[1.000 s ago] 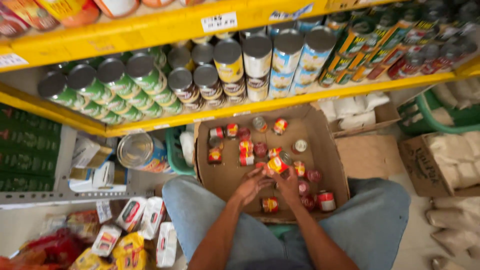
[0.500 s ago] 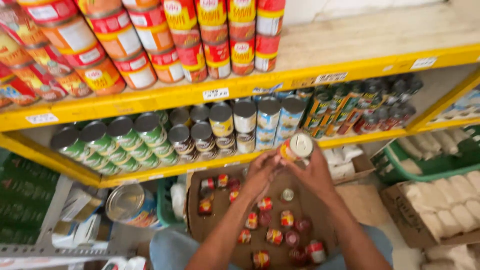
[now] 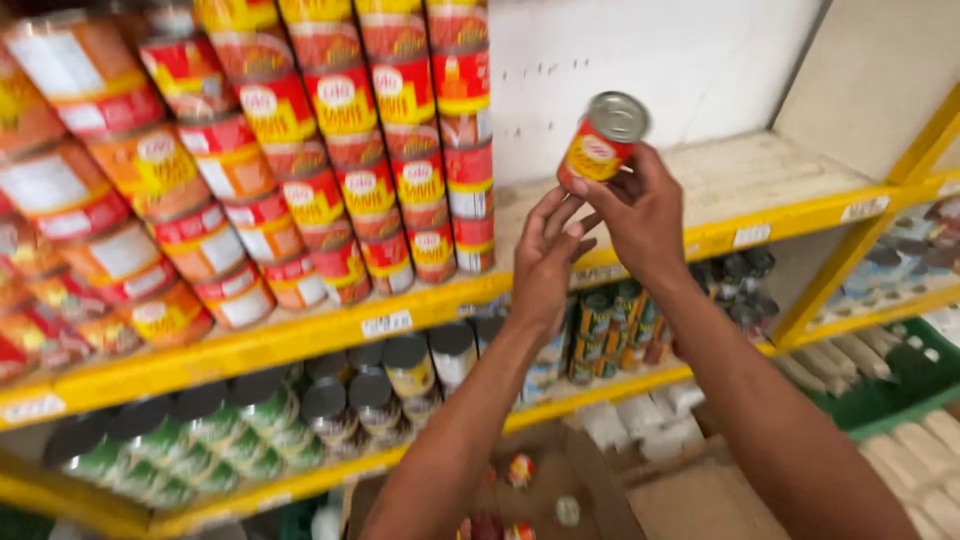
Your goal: Stocking canned goods onto grocery store shelves from a cardboard box.
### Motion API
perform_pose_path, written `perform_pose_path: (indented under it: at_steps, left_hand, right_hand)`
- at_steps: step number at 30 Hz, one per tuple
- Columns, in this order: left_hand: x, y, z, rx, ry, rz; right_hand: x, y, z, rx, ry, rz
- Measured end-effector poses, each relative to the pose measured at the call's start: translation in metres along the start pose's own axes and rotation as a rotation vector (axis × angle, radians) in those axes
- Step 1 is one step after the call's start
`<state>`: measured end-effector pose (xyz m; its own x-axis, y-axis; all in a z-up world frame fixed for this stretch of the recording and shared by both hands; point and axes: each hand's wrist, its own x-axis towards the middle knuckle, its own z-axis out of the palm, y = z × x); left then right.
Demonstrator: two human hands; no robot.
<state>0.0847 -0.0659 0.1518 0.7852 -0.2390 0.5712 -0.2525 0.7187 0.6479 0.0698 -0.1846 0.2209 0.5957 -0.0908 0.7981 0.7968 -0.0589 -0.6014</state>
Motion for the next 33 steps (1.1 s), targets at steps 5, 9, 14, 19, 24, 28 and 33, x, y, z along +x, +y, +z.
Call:
perform_pose_path:
  at_steps: [5,9,14,19,24,28,33]
  left_hand:
    - [0.062,-0.020,-0.012,0.070,0.082,0.116]
    - [0.106,-0.018,-0.023,0.126,0.112,0.217]
    - [0.134,-0.014,-0.030,0.412,0.195,0.387]
    - [0.138,-0.027,-0.040,0.572,0.395,0.373]
    - [0.145,-0.034,-0.054,0.724,0.557,0.261]
    - [0.141,-0.022,-0.044,0.638,0.603,0.374]
    - [0.140,-0.022,-0.044,0.543,0.615,0.369]
  right_hand:
    - [0.066,0.041,0.010,-0.071,-0.189,0.006]
    - [0.115,0.057,0.031,-0.285,-0.171,0.128]
    - [0.158,0.096,0.054,-0.219,-0.216,0.033]
    - [0.171,0.110,0.079,-0.367,-0.213,0.080]
    - [0.183,0.125,0.094,-0.555,-0.155,0.102]
    - [0.195,0.142,0.096,-0.585,-0.213,0.048]
    - [0.205,0.167,0.105,-0.978,-0.314,-0.169]
